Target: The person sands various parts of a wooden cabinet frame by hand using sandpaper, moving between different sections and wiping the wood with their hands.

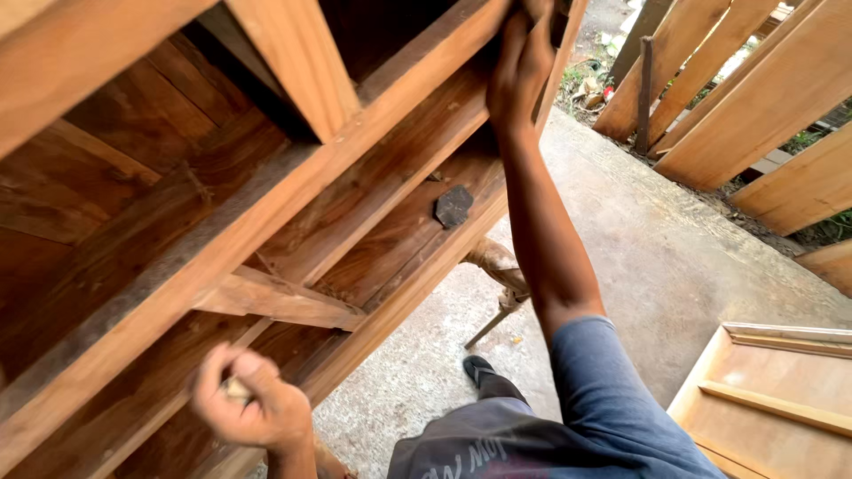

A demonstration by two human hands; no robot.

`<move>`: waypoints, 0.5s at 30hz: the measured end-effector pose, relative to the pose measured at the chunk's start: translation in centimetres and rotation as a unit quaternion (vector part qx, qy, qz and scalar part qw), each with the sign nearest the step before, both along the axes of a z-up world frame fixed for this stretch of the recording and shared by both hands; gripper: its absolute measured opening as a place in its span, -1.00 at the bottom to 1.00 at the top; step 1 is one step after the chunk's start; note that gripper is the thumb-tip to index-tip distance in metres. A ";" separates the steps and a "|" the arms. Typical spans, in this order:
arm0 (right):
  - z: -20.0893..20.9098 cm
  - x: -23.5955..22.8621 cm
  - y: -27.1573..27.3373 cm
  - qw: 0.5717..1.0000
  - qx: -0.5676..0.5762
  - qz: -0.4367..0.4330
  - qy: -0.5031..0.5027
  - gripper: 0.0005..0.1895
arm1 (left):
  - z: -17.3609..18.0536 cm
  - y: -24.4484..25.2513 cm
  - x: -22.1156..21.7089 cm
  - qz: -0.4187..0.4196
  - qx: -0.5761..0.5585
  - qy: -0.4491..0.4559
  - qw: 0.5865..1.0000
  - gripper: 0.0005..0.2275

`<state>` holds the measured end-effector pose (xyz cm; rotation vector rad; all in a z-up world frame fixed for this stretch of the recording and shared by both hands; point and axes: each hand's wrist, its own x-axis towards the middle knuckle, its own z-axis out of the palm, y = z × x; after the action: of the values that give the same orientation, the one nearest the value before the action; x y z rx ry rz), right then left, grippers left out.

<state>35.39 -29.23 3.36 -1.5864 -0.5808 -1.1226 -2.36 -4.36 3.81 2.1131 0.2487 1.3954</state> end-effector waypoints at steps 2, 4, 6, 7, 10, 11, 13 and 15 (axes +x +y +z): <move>-0.1 1.0 0.7 0.932 0.231 0.076 0.269 -0.61 | 0.9 -2.2 1.1 -0.107 -0.107 0.043 0.988 -0.71; -1.8 0.1 2.3 0.961 0.181 0.048 0.203 -0.60 | 2.4 -4.5 4.2 -0.218 -0.242 0.155 0.933 -0.48; -5.4 -2.9 4.3 0.991 -0.102 -0.043 -0.082 -0.53 | 3.9 -5.8 6.6 -0.210 -0.305 0.140 0.918 -0.44; -6.7 -2.3 3.4 0.991 -0.102 -0.044 -0.077 -0.53 | 4.6 -6.3 7.4 -0.202 -0.366 0.117 0.901 -0.40; -8.5 2.1 -1.8 0.957 0.238 0.061 0.157 -0.57 | 6.8 -6.4 7.7 -0.256 -0.359 0.087 0.893 -0.39; -8.2 3.8 -3.4 0.875 0.377 0.070 0.295 -0.51 | 7.0 -6.4 7.8 -0.251 -0.360 0.086 0.895 -0.39; -6.3 6.4 -6.0 0.746 0.564 0.306 0.179 -0.54 | 6.8 -6.2 7.3 -0.314 -0.360 0.051 0.877 -0.43; -4.5 4.1 -4.4 0.787 0.506 0.312 0.166 -0.53 | 6.2 -5.7 6.8 -0.295 -0.369 0.051 0.880 -0.44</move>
<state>39.53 -33.63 -1.11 -0.5260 -0.1478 -0.4445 4.45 -10.01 9.97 1.4336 0.1254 0.6657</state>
